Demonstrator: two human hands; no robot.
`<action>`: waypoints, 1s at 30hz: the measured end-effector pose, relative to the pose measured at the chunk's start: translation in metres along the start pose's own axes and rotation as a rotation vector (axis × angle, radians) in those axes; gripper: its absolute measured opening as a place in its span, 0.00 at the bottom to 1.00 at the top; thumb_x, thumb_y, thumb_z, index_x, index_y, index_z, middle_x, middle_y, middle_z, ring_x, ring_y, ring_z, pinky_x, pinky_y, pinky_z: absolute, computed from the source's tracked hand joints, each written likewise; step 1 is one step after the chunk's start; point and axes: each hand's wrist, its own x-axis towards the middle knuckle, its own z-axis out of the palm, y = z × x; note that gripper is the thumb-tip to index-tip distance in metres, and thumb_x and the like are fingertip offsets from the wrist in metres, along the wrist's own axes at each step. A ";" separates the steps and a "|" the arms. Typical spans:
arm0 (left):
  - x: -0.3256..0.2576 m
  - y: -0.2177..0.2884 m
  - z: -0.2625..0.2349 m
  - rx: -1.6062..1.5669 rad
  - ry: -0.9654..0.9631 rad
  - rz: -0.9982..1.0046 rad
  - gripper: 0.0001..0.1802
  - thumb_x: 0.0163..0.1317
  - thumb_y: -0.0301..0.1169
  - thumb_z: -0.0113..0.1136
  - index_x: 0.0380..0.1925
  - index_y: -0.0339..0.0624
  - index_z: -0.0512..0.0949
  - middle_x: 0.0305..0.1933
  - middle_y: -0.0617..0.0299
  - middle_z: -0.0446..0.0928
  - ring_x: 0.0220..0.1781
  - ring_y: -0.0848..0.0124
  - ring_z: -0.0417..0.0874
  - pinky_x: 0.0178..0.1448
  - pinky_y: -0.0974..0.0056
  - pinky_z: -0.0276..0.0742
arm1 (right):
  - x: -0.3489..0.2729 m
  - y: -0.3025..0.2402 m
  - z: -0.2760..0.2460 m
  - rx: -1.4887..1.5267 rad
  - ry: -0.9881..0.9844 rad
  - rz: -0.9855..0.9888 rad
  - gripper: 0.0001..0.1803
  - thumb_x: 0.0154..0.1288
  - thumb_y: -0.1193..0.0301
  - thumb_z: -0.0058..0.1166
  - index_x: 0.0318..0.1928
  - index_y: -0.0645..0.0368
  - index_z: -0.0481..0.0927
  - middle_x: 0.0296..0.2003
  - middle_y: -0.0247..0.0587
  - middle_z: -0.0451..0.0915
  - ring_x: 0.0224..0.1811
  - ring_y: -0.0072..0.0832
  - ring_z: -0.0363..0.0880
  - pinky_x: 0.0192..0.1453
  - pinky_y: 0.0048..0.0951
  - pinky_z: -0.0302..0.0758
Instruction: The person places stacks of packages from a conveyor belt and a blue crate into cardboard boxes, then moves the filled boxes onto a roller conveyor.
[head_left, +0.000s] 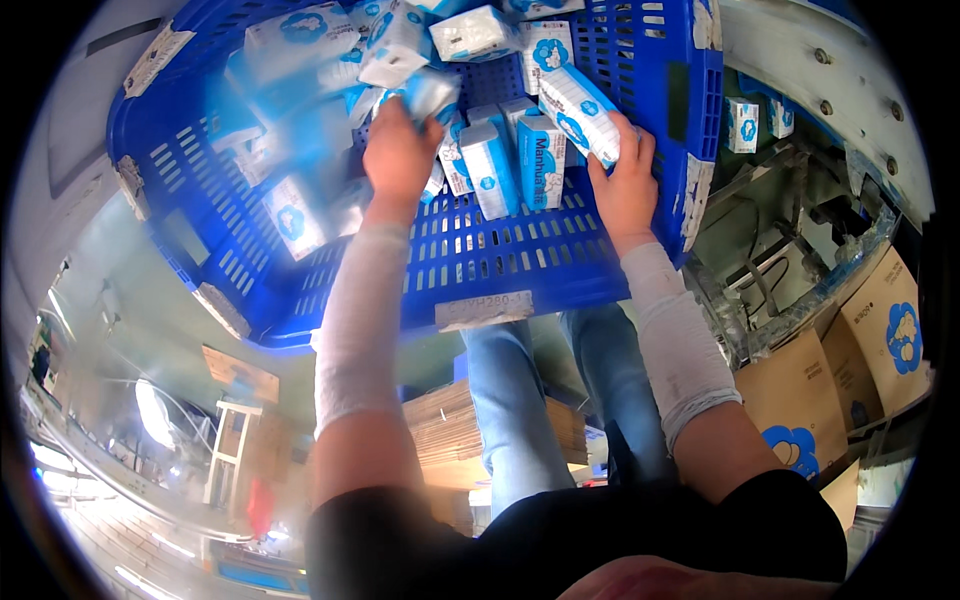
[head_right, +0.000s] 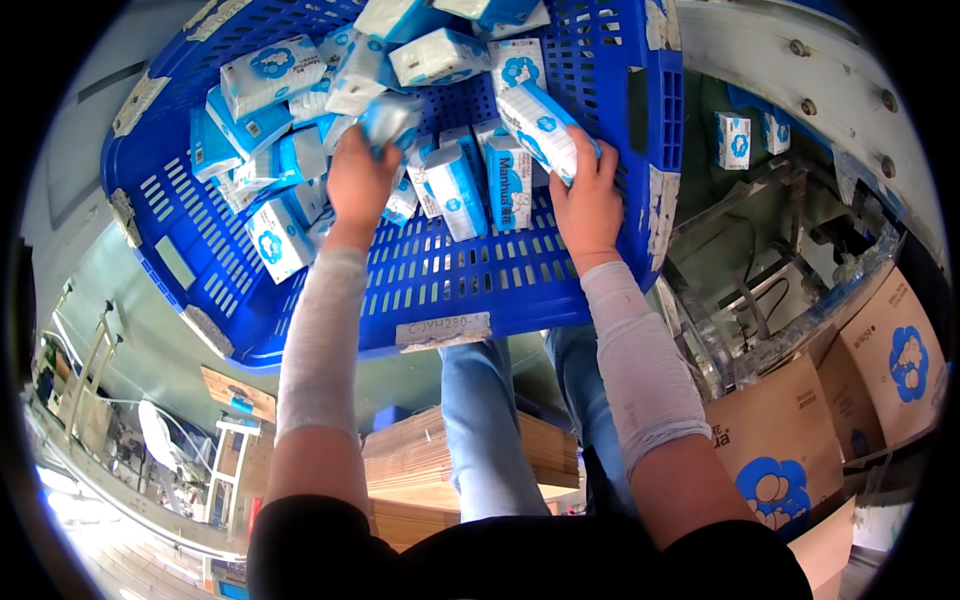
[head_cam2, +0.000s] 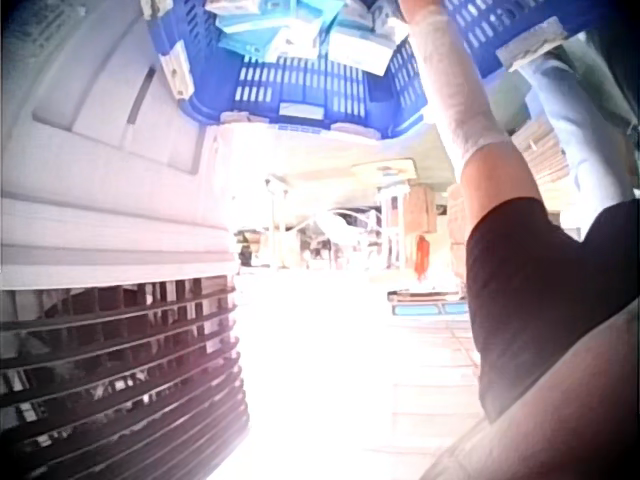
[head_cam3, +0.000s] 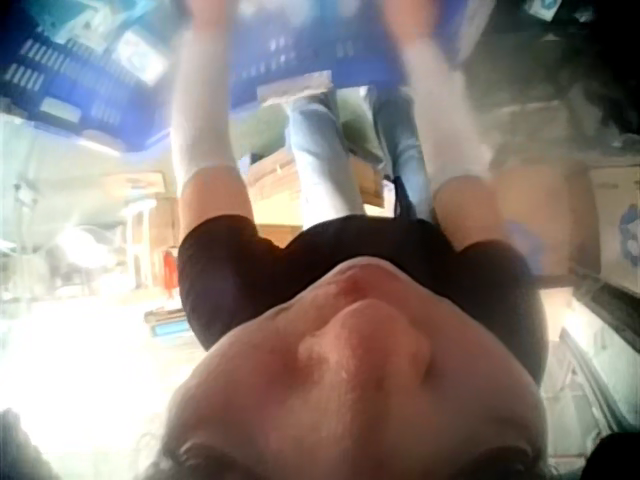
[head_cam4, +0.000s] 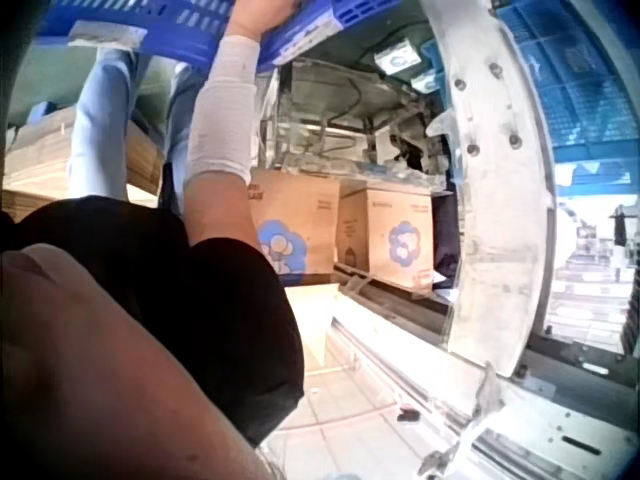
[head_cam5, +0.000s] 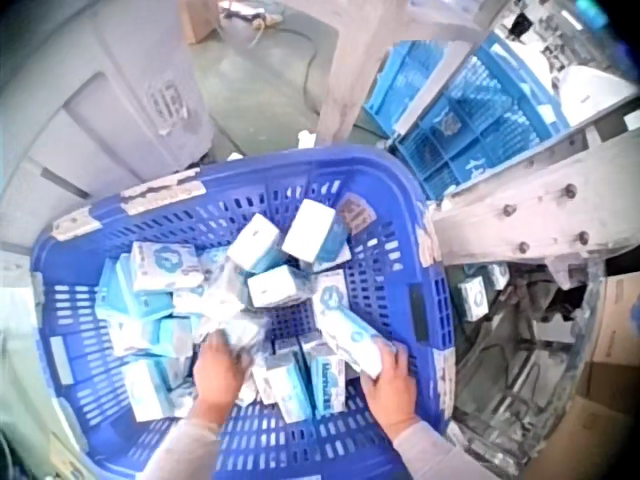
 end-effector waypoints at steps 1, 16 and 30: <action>-0.015 -0.009 -0.004 -0.061 0.006 -0.127 0.22 0.52 0.38 0.62 0.39 0.35 0.67 0.39 0.45 0.76 0.44 0.46 0.77 0.45 0.49 0.74 | -0.006 0.000 0.000 0.004 -0.004 0.007 0.34 0.55 0.72 0.60 0.62 0.44 0.62 0.54 0.46 0.66 0.48 0.49 0.76 0.45 0.42 0.78; -0.053 -0.077 0.060 -0.350 0.024 -0.915 0.62 0.46 0.48 0.73 0.67 0.30 0.41 0.69 0.24 0.34 0.68 0.36 0.52 0.68 0.52 0.58 | -0.015 0.034 0.044 -0.457 -0.710 -0.068 0.27 0.54 0.65 0.62 0.47 0.59 0.61 0.45 0.55 0.73 0.39 0.50 0.80 0.36 0.46 0.78; 0.052 -0.019 0.046 -0.637 0.237 -0.349 0.37 0.50 0.38 0.68 0.55 0.27 0.65 0.44 0.45 0.78 0.45 0.55 0.81 0.50 0.57 0.74 | 0.004 0.044 0.074 0.138 -0.361 0.065 0.26 0.57 0.67 0.60 0.44 0.59 0.55 0.42 0.65 0.71 0.45 0.61 0.72 0.46 0.51 0.68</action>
